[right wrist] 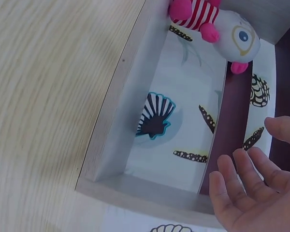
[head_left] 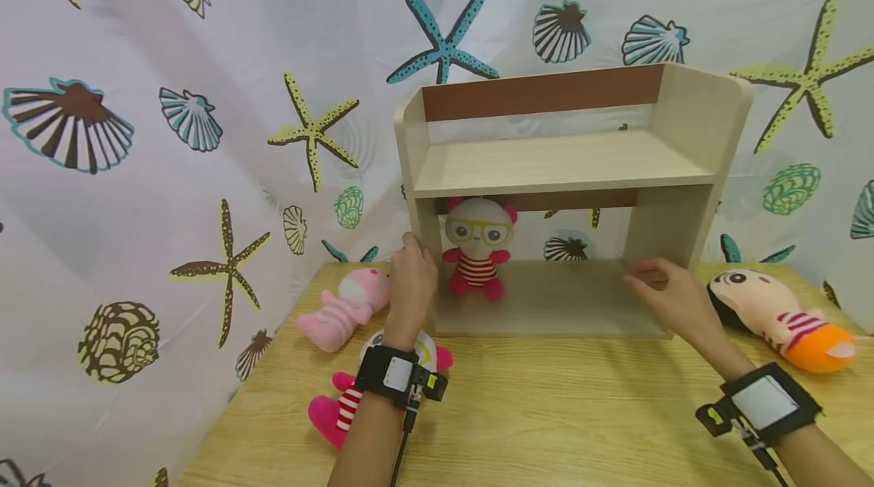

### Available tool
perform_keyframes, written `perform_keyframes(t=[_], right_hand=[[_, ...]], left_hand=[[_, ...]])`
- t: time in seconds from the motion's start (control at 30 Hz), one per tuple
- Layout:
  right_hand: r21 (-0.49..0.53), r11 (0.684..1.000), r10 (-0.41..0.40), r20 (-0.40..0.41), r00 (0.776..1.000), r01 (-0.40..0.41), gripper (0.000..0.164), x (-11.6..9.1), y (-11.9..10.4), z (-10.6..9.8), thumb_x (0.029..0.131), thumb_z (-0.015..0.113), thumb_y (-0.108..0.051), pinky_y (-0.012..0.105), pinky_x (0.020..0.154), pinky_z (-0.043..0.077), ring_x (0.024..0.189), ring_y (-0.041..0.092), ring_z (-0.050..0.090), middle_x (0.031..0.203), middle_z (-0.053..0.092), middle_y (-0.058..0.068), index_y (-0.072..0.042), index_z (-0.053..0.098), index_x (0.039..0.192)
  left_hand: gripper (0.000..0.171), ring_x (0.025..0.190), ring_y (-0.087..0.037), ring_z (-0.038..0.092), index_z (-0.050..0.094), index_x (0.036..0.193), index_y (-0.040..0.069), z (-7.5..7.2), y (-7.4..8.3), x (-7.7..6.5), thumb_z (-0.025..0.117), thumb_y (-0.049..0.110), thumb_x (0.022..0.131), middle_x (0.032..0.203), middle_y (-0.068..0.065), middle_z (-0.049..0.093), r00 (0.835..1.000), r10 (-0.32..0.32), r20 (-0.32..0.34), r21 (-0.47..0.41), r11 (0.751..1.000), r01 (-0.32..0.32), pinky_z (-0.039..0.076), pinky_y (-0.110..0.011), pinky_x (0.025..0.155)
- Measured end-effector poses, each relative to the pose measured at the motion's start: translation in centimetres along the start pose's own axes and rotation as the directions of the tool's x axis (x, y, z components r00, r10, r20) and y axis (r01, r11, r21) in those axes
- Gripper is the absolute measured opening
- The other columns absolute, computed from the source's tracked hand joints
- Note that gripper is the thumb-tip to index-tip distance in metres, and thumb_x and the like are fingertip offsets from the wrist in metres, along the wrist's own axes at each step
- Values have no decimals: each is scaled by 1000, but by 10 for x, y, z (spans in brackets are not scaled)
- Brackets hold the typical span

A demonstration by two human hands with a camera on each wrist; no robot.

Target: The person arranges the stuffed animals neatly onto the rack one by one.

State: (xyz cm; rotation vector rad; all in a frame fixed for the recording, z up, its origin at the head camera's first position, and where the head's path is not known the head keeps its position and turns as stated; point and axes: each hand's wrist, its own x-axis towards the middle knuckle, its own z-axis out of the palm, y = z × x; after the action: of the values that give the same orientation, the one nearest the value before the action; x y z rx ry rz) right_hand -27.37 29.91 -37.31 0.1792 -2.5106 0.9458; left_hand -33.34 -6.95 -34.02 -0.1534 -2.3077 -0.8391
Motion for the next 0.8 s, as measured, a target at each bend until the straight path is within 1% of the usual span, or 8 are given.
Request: perform_keyframes(t=[0.1,0.2,0.37,0.5,0.6,0.7,0.8], right_hand=[[-15,1000,3,-8,1000,-3,44,-1,5,-4,99,63,-32,54,74,53,97,45,65,113,65,29,7,62,120],[-37,999,12,-13,1000,-13,41,-3,10,-7,100,63,-31,50,71,54,95,44,66,110,66,28,6,63,117],[-59,998,25,-9,1000,-25,39,-4,17,-12,100,62,-30,41,65,53,92,42,66,107,68,27,5,65,115],[-76,997,28,-12,1000,-29,38,-5,21,-16,100,62,-30,37,63,52,91,42,66,105,68,27,6,66,113],[-89,996,24,-18,1000,-26,35,-7,25,-19,99,62,-27,38,64,52,91,43,66,103,69,27,6,67,110],[-102,994,29,-16,999,-31,35,-8,29,-23,100,62,-28,44,66,54,92,45,66,102,69,27,6,68,108],[-121,992,35,-17,999,-37,36,-10,33,-27,99,62,-28,46,67,54,91,46,65,101,69,27,7,68,106]], left_hand=[[11,79,-44,69,50,99,-7,0,0,1,55,2,99,81,-31,63,1000,9,-7,-8,1000,-9,55,-52,60],[11,78,-44,69,50,98,-7,0,0,1,55,2,99,80,-31,63,1000,15,-9,-13,1000,-15,55,-51,59],[11,79,-45,69,50,99,-7,0,0,1,56,2,99,80,-31,63,1000,11,-4,-15,1000,-11,55,-51,60],[12,80,-45,69,50,99,-7,0,-1,0,56,3,99,81,-31,63,1000,3,-7,-16,1000,-3,55,-52,61],[12,80,-45,69,50,100,-7,1,-1,0,56,4,99,82,-31,63,1000,-2,-7,-10,1000,1,55,-52,62],[12,80,-45,69,50,100,-7,1,-2,0,56,4,99,82,-32,64,1000,4,-6,-10,1000,-5,55,-52,62],[12,80,-44,69,50,100,-7,1,-2,-1,55,4,99,82,-31,64,1000,12,-4,-18,1000,-12,55,-51,61]])
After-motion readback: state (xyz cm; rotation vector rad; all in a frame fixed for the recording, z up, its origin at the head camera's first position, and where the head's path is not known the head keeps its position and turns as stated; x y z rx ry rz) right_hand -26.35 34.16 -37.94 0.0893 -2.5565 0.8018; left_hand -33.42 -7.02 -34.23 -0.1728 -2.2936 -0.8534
